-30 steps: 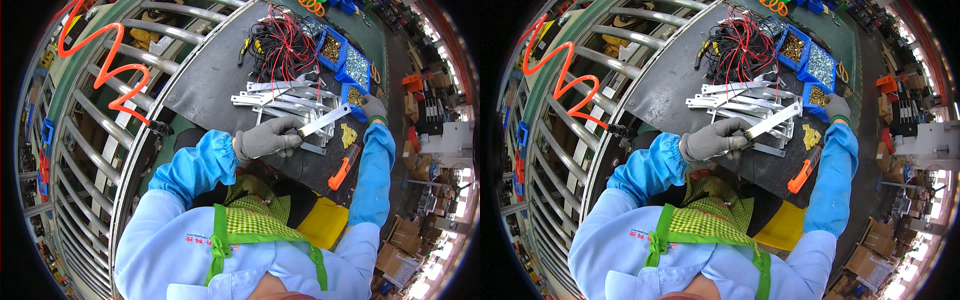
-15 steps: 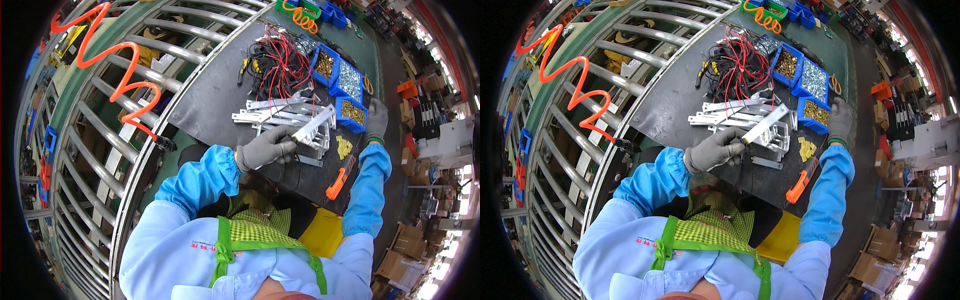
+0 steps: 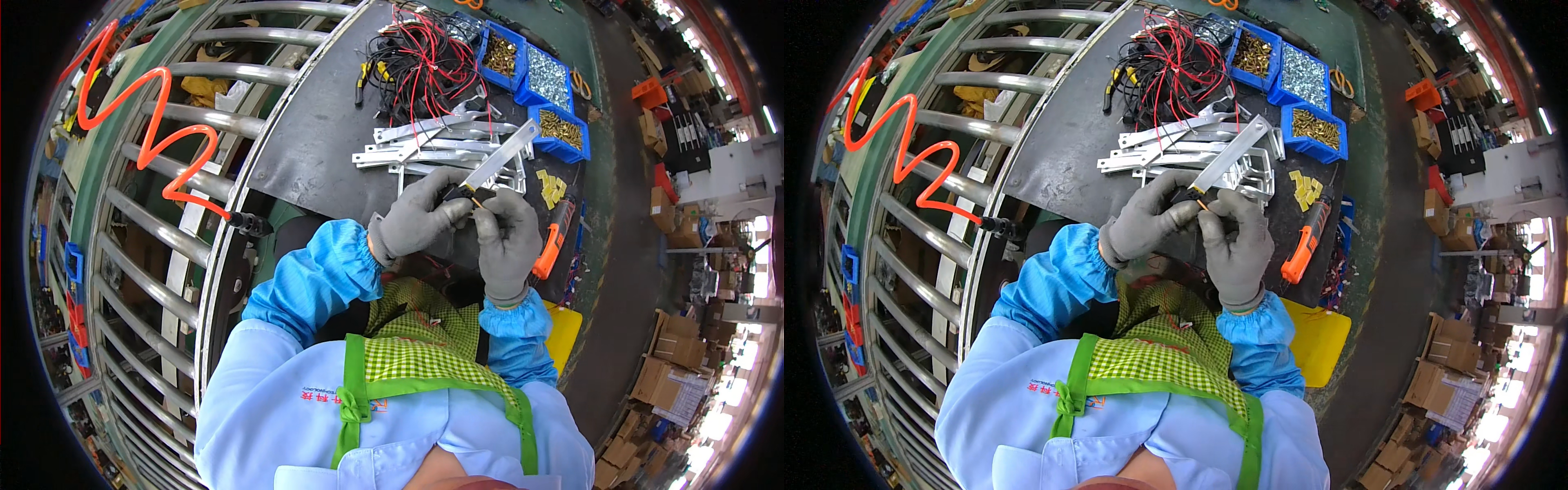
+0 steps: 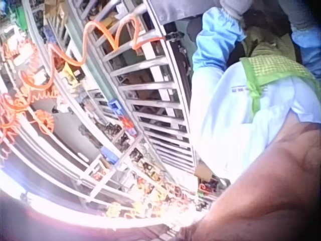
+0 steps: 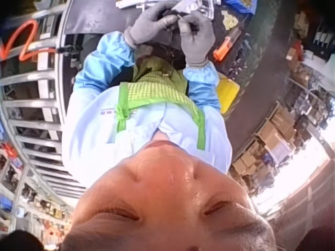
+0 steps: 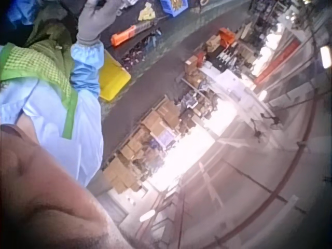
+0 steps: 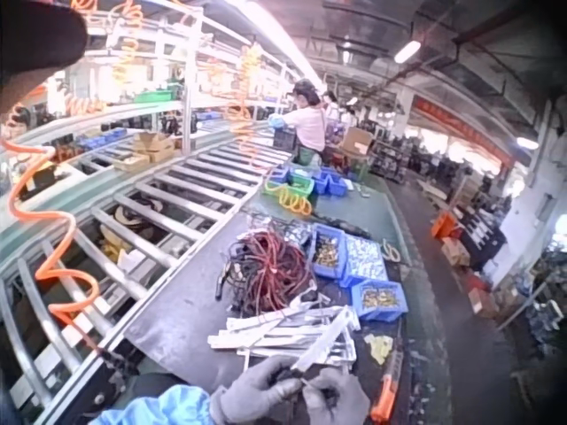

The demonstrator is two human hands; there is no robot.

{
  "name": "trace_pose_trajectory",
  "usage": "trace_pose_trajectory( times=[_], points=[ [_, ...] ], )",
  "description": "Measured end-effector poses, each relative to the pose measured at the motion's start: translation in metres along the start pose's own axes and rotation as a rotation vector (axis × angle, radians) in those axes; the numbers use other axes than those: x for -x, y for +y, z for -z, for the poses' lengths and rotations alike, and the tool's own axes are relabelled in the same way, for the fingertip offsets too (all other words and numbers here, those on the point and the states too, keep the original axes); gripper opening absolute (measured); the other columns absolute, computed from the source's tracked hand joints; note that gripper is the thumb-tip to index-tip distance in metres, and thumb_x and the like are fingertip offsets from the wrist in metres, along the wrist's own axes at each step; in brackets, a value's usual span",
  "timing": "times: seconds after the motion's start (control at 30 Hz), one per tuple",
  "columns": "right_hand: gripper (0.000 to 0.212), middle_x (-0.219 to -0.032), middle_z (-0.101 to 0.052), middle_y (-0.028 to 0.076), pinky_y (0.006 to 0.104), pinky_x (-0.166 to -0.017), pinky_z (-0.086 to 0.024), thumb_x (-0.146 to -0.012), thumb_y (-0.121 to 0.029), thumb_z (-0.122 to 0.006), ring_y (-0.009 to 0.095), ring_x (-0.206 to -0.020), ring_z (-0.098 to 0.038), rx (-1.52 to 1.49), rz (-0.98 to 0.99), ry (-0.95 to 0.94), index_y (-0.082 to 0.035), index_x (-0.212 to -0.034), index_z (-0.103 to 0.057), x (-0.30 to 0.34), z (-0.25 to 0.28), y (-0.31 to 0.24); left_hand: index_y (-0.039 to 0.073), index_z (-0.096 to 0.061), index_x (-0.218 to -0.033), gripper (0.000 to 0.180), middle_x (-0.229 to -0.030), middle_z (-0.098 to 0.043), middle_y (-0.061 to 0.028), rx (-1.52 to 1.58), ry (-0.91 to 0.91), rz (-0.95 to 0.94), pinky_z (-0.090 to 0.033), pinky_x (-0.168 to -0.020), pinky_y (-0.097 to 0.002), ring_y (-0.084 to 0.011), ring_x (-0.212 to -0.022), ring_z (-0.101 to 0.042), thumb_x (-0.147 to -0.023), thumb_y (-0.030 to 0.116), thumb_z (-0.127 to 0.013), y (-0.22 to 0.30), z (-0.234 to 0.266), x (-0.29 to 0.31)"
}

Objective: Assemble metal brackets and wiring components at a factory workbench using a power screwdriver.

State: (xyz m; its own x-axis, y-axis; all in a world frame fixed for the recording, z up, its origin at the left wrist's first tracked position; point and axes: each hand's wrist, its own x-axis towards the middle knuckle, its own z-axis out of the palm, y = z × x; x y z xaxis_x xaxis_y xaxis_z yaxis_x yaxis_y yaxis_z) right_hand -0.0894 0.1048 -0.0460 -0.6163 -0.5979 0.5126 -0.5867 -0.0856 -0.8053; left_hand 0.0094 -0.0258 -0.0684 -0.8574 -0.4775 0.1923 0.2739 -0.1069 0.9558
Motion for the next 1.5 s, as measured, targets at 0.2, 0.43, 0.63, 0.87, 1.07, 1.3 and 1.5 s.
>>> trace_pose_trajectory(
  times=[0.2, 0.43, 0.63, 0.87, 1.07, 1.3, 1.5],
  points=[
    [0.022, -0.086, -0.065, 0.009, 0.0344, -0.066, -0.052, -0.083, -0.011, -0.073, 0.025, -0.076, -0.065, 0.273, 0.101, -0.045, -0.005, -0.102, -0.062, -0.003, -0.001, -0.01, 0.001, -0.054, -0.125, 0.045, -0.109, -0.065, -0.0123, -0.275, 0.03, -0.096, -0.05, -0.087, -0.0332, -0.0179, -0.1, -0.062, -0.09, 0.023, -0.069, 0.002, 0.001, 0.005],
    [0.029, -0.086, -0.064, 0.007, 0.034, -0.065, -0.052, -0.08, -0.016, -0.076, 0.021, -0.074, -0.063, 0.162, -0.05, -0.077, -0.004, -0.101, -0.06, 0.001, -0.003, -0.013, 0.002, -0.055, -0.124, 0.044, -0.11, -0.063, -0.0169, -0.439, 0.067, -0.317, -0.051, -0.087, -0.0377, -0.0306, -0.101, -0.063, -0.087, 0.02, -0.071, -0.008, 0.004, 0.007],
    [0.076, -0.108, -0.059, 0.01, 0.0314, -0.075, -0.052, -0.073, -0.047, -0.083, 0.018, -0.09, -0.063, -0.003, -0.119, -0.101, -0.002, -0.122, -0.047, -0.014, 0.009, -0.01, 0.002, -0.054, -0.122, 0.045, -0.113, -0.06, -0.019, -0.41, -0.054, -0.434, -0.051, -0.087, -0.0411, -0.0372, -0.104, -0.061, -0.086, 0.023, -0.072, -0.005, 0.008, 0.007],
    [0.072, -0.108, -0.06, 0.01, 0.0376, -0.086, -0.051, -0.073, -0.061, -0.075, 0.026, -0.1, -0.063, -0.003, -0.076, -0.43, -0.004, -0.114, -0.056, -0.03, 0.028, -0.002, 0.001, -0.053, -0.122, 0.046, -0.114, -0.059, -0.0198, -0.414, -0.098, -0.498, -0.051, -0.085, -0.0413, -0.0383, -0.103, -0.061, -0.087, 0.024, -0.071, -0.003, 0.003, 0.005],
    [0.067, -0.114, -0.058, 0.015, 0.0377, -0.095, -0.046, -0.083, -0.046, -0.073, 0.026, -0.108, -0.058, -0.073, -0.373, -0.472, -0.001, -0.127, -0.052, -0.046, 0.077, 0.003, 0.002, -0.05, -0.128, 0.045, -0.103, -0.063, -0.0133, -0.306, 0.014, -0.272, -0.053, -0.079, -0.036, -0.0261, -0.091, -0.065, -0.09, 0.018, -0.069, -0.016, -0.006, 0.007],
    [0.039, -0.135, -0.048, 0.008, 0.0454, -0.092, -0.043, -0.087, -0.019, -0.059, 0.03, -0.124, -0.047, 1.415, 0.208, -0.786, -0.02, -0.126, -0.055, -0.016, 0.183, 0.103, 0.005, -0.046, -0.134, 0.041, -0.092, -0.06, -0.0019, 0.16, -0.129, 0.3, -0.048, -0.058, -0.021, -0.0071, -0.072, -0.06, -0.098, 0.022, -0.058, 0.004, 0.0, -0.005],
    [0.03, -0.131, -0.055, 0.004, 0.0431, -0.106, -0.031, -0.087, -0.014, -0.053, 0.027, -0.13, -0.043, 1.392, 0.362, -0.878, -0.019, -0.115, -0.063, -0.033, 0.174, 0.121, 0.003, -0.05, -0.127, 0.038, -0.1, -0.06, -0.0039, 0.238, -0.124, 0.374, -0.053, -0.065, -0.0235, -0.0105, -0.077, -0.063, -0.097, 0.023, -0.06, -0.015, -0.006, -0.003]
  ],
)
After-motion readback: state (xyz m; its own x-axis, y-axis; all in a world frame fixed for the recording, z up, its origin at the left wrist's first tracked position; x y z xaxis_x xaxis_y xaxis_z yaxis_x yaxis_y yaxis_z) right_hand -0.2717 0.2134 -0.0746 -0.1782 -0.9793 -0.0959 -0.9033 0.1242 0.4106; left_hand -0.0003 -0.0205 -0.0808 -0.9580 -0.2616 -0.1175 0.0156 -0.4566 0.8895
